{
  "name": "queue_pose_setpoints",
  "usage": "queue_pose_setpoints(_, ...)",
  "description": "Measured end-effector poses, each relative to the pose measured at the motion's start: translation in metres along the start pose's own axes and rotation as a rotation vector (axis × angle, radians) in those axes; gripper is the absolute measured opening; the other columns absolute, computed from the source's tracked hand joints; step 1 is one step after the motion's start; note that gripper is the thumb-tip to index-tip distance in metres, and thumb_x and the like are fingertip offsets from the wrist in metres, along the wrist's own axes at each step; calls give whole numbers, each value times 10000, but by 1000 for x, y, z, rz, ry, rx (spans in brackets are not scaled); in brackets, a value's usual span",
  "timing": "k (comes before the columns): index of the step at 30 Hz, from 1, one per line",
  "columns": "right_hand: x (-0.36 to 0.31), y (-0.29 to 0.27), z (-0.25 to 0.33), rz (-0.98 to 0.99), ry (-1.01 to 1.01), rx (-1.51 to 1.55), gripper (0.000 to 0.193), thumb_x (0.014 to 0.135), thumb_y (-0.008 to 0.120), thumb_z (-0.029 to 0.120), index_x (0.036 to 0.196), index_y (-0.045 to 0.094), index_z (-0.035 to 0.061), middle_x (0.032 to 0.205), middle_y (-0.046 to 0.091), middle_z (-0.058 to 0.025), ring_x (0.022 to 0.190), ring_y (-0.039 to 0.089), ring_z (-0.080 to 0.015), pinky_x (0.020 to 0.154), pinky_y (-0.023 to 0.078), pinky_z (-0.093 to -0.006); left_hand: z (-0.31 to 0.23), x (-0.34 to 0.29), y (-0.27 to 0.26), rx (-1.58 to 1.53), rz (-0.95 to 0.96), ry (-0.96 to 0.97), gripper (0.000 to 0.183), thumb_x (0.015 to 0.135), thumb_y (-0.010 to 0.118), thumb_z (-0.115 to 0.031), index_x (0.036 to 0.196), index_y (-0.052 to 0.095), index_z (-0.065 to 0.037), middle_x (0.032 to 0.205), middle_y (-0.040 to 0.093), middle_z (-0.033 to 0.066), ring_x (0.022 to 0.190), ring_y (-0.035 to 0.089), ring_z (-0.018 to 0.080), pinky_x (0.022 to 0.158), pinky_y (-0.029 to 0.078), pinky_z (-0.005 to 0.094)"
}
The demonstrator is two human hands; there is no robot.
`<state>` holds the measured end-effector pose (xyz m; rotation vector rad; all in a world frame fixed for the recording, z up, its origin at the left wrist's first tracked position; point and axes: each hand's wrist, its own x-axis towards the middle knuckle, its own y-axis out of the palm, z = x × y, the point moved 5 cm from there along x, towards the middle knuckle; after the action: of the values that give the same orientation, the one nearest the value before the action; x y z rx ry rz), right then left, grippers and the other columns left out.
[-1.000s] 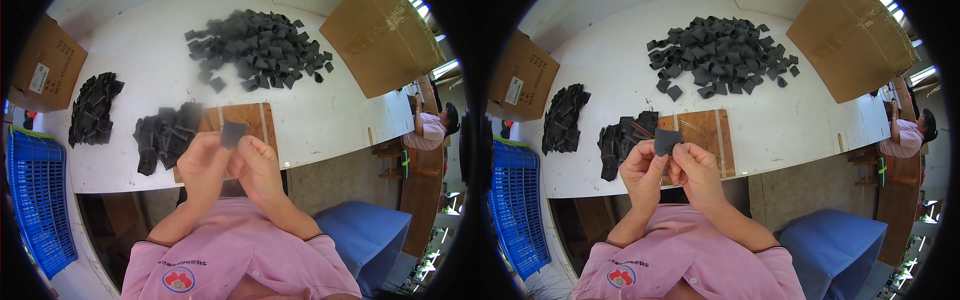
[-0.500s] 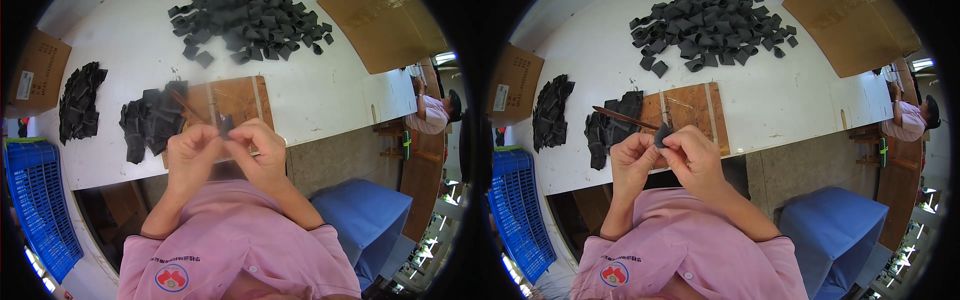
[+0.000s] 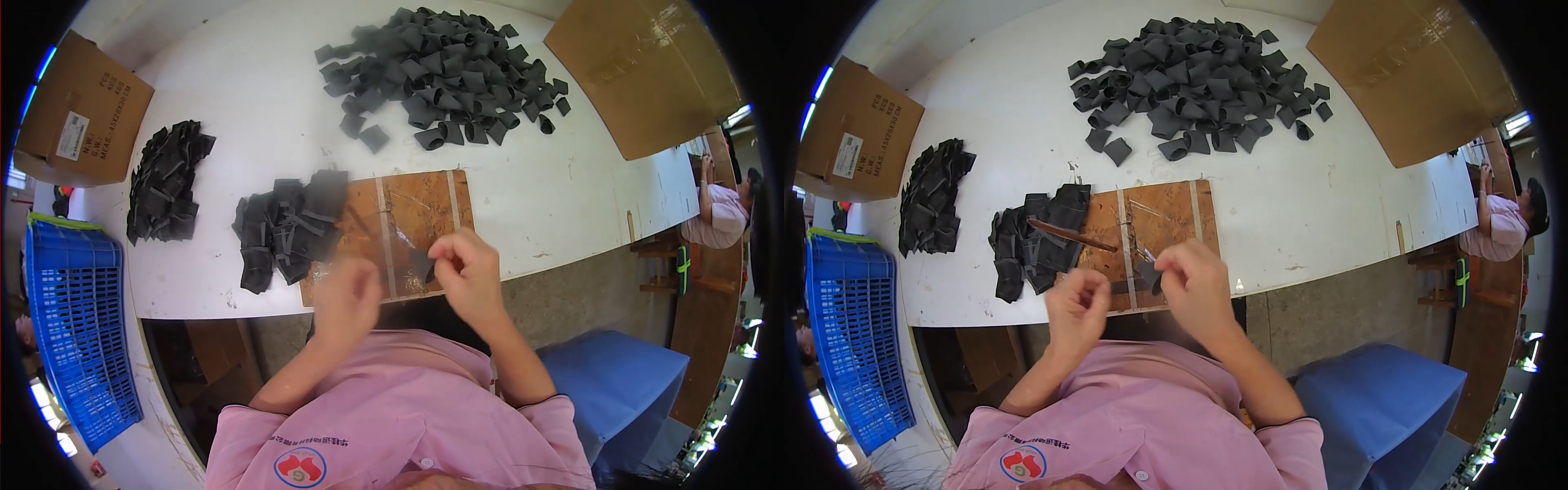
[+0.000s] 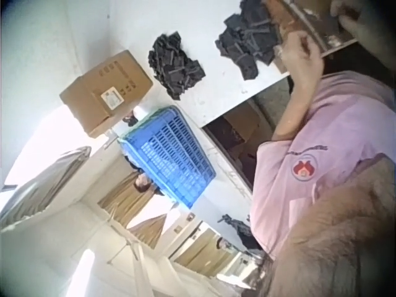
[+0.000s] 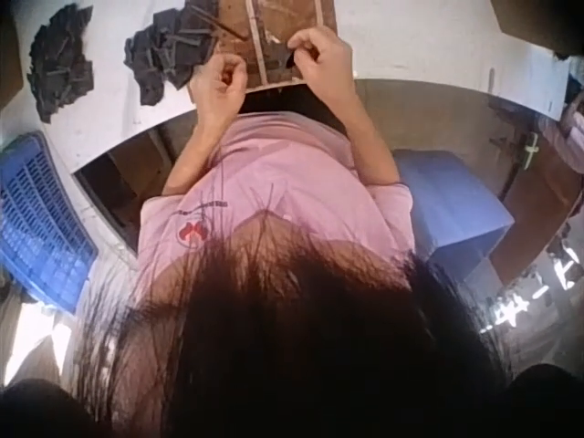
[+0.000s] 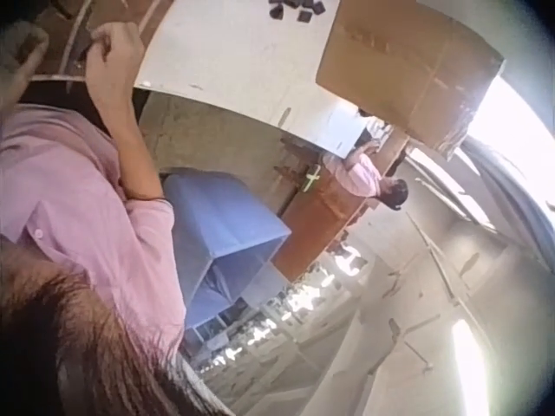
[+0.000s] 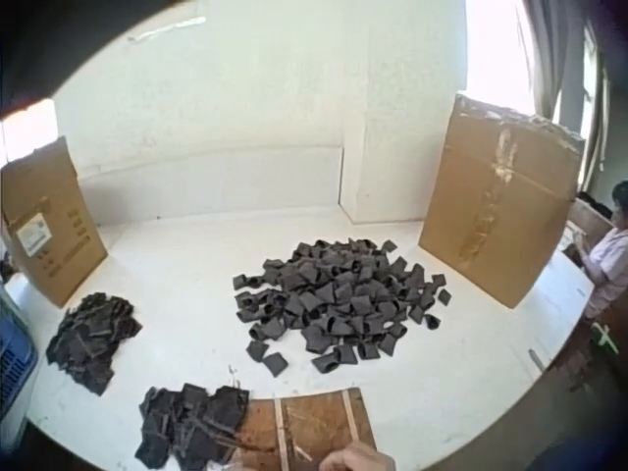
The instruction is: Manually inspecting and handling small black rubber or plastic components at a workbench.
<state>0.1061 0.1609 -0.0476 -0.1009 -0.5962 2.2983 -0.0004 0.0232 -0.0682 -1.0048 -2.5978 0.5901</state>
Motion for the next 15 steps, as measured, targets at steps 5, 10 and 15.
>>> queue_pose_setpoints(5,105,-56,1,-198,-117,101,170,776,561,107,903,578,-4,717,566,-45,592,498,-95,561,409,-219,5,38,-29,348,-164,115,212,664,531,46,868,535,-10,798,512,127,673,506,282,582,415,353)
queue_pose_setpoints(10,87,-49,-16,-345,36,214,228,804,538,106,991,545,-23,739,550,-26,634,496,-85,562,412,-217,11,66,-23,735,-152,298,232,649,597,-12,875,548,-34,781,521,127,718,517,303,635,413,405)
queue_pose_setpoints(15,17,10,-56,-113,268,268,184,796,553,89,945,560,-20,740,564,-25,639,508,-73,580,428,-211,32,71,-15,929,-12,226,106,682,609,-78,751,533,-51,773,531,114,729,536,302,615,430,393)
